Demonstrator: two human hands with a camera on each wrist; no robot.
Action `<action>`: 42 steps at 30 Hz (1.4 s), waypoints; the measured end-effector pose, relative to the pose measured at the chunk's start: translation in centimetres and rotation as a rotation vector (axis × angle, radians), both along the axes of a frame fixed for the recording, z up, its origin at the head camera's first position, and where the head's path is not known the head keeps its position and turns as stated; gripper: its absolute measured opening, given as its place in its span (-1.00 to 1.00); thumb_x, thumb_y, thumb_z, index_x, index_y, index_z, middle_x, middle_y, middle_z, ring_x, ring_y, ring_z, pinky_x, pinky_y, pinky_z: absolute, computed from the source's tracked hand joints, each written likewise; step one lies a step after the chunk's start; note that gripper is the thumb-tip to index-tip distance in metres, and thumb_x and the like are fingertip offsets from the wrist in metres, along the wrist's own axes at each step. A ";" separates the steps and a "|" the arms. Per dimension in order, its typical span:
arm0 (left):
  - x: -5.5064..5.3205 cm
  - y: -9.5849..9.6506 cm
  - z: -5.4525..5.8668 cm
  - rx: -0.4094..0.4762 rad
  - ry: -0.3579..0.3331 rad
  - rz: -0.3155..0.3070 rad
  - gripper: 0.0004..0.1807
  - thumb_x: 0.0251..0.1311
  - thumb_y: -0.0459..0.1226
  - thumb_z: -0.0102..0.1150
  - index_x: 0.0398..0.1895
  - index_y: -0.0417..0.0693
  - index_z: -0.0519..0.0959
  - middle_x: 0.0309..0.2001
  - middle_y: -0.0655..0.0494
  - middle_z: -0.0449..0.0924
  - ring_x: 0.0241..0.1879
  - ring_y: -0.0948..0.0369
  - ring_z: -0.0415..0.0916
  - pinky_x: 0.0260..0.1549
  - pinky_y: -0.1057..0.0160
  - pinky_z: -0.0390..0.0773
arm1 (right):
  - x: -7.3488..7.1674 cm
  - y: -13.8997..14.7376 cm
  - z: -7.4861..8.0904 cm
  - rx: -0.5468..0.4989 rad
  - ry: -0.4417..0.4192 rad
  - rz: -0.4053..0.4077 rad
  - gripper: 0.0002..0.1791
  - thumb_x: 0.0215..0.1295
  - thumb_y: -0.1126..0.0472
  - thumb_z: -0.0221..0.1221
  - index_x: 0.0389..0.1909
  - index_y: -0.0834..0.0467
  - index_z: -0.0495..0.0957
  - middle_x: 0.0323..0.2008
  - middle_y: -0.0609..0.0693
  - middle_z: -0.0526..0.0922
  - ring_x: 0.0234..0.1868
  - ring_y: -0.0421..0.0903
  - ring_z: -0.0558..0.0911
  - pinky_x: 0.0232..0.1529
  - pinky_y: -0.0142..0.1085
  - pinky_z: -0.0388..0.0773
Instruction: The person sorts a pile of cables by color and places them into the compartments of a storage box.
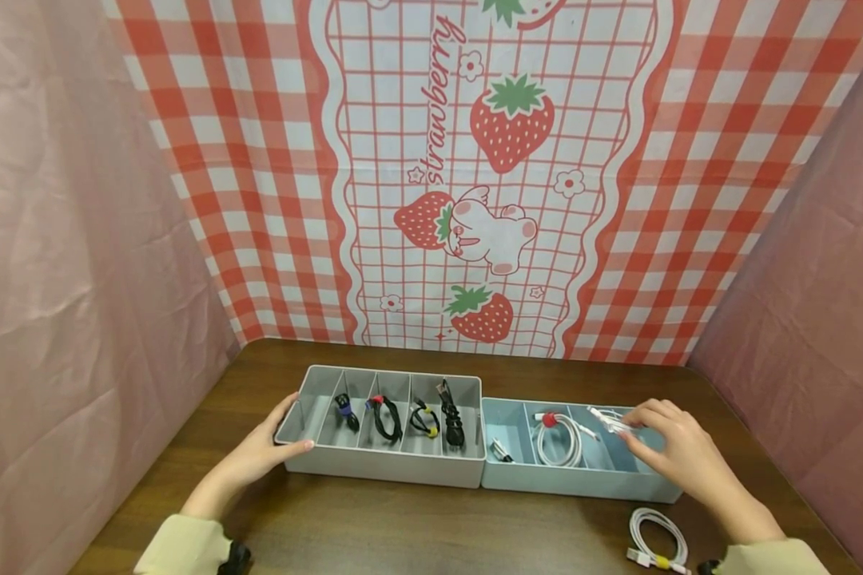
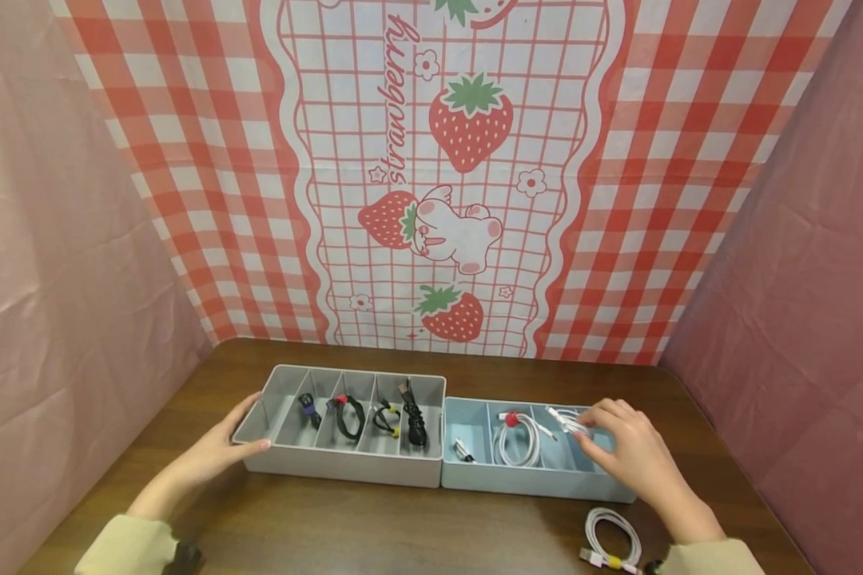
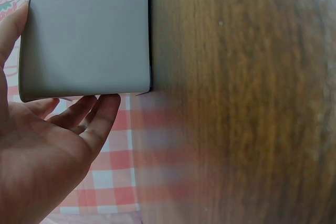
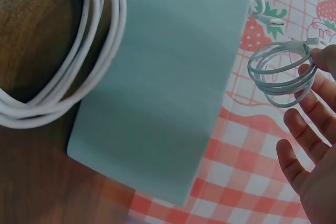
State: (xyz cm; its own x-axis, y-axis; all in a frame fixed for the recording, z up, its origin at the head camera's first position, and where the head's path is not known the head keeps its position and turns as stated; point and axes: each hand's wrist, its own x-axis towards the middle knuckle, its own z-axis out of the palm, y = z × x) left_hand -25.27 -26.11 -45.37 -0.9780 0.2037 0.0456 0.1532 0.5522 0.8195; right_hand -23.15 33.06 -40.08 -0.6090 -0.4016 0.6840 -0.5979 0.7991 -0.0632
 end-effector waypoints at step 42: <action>-0.1 0.0 0.2 -0.011 -0.008 -0.004 0.01 0.12 -0.06 0.28 0.48 -0.09 -0.13 0.42 -0.34 -0.04 0.34 -0.25 0.03 0.21 -0.28 0.09 | -1.6 -0.3 -3.9 -0.006 -0.106 -0.112 -0.74 -0.23 0.25 0.48 -0.50 -0.04 0.60 -0.38 -0.21 0.52 -0.29 -0.17 0.46 -0.40 -0.17 0.49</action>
